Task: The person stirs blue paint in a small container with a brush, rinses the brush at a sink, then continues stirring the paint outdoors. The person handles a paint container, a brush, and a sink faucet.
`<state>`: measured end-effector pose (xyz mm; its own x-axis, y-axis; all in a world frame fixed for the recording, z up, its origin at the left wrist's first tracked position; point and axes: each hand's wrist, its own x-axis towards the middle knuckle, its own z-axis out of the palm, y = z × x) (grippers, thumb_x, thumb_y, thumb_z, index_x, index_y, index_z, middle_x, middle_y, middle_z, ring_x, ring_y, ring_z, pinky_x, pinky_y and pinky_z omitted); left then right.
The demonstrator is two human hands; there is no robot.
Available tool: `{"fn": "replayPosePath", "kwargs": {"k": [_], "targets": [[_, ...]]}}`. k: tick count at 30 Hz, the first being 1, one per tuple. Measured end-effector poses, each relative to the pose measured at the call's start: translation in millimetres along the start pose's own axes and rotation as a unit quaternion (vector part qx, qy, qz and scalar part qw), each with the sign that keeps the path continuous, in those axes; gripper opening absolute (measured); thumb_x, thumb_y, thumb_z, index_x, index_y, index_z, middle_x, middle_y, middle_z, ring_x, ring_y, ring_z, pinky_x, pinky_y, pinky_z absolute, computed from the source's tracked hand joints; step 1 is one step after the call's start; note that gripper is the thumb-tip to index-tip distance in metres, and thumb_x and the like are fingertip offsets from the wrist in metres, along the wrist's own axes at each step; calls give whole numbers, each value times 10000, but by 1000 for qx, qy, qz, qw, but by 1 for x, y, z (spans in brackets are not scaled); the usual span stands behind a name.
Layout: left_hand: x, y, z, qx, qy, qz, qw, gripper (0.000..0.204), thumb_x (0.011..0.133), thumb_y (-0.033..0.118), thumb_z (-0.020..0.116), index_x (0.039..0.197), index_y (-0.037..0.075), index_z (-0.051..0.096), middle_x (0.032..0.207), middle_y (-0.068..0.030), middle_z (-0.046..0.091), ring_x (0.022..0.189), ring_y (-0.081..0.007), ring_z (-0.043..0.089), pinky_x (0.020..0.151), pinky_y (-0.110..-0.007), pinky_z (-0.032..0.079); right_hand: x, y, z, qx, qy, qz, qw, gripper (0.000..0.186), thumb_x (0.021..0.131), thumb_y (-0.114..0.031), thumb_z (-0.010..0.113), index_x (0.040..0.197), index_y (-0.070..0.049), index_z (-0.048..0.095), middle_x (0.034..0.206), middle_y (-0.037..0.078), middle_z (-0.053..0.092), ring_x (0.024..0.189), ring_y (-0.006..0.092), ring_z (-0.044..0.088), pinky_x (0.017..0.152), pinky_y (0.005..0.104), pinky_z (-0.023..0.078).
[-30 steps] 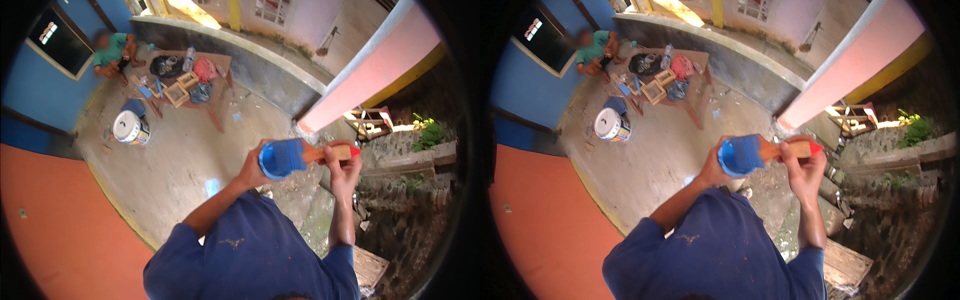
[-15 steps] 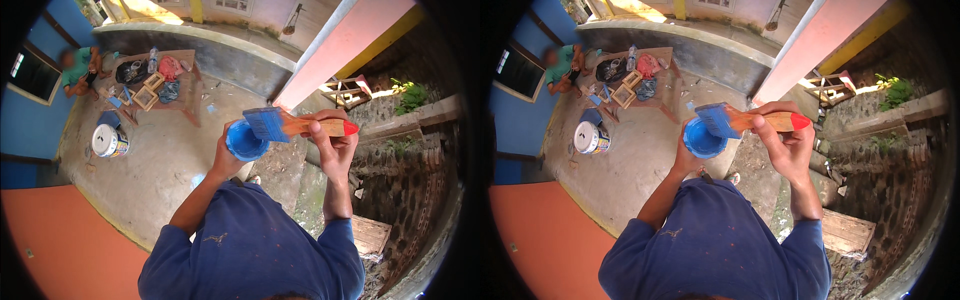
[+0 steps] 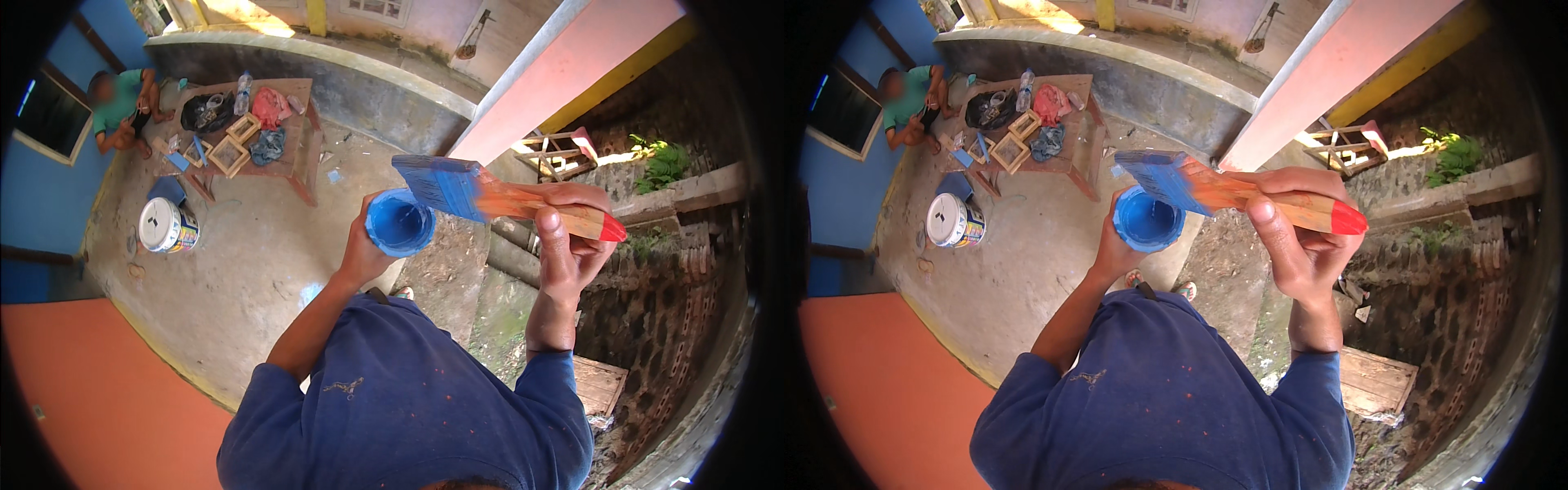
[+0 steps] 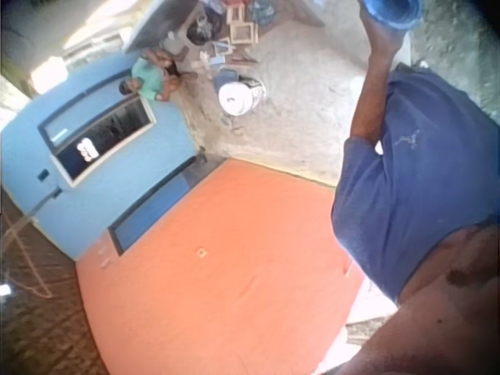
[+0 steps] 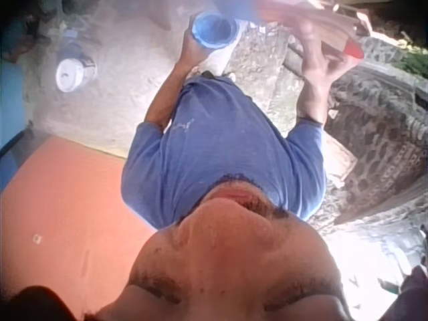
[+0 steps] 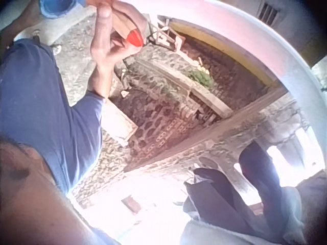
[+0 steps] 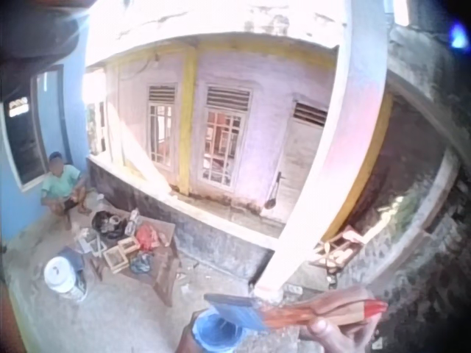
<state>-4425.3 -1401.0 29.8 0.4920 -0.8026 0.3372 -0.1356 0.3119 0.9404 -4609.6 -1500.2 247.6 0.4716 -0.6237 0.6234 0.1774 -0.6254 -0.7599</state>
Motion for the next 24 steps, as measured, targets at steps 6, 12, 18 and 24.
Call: {"fn": "replayPosePath", "kwargs": {"k": [6, 12, 18, 24], "targets": [[1, 10, -2, 5, -4, 0, 1000, 849, 673, 159, 994, 1366, 43, 518, 1208, -108, 714, 1108, -196, 697, 978, -356, 549, 5, 19, 8, -76, -206, 3, 976, 149, 902, -94, 802, 998, -5, 731, 971, 114, 783, 827, 197, 769, 736, 326, 620], [6, 19, -2, -13, -49, -14, 999, 859, 648, 195, 1007, 1340, 33, 525, 1193, -115, 721, 1086, -206, 711, 951, -362, 566, -2, 39, 31, -147, -362, -4, 921, 155, 921, -139, 768, 1033, -34, 743, 906, 145, 757, 796, 333, 747, 694, 398, 586], [6, 18, 4, 3, -54, -9, 998, 854, 640, 205, 1011, 1326, 32, 532, 1186, -118, 722, 1077, -212, 713, 939, -362, 571, -4, 58, 42, -160, -336, 98, 923, 160, 917, -142, 774, 1007, -22, 716, 845, 147, 742, 770, 334, 736, 677, 388, 571], [3, 19, 3, 5, -56, -17, 998, 861, 640, 199, 1012, 1334, 35, 529, 1195, -119, 718, 1086, -213, 709, 952, -366, 569, -4, 57, 28, -83, -321, 59, 941, 145, 916, -124, 771, 1014, -32, 715, 839, 154, 736, 767, 353, 721, 672, 399, 547]]}}
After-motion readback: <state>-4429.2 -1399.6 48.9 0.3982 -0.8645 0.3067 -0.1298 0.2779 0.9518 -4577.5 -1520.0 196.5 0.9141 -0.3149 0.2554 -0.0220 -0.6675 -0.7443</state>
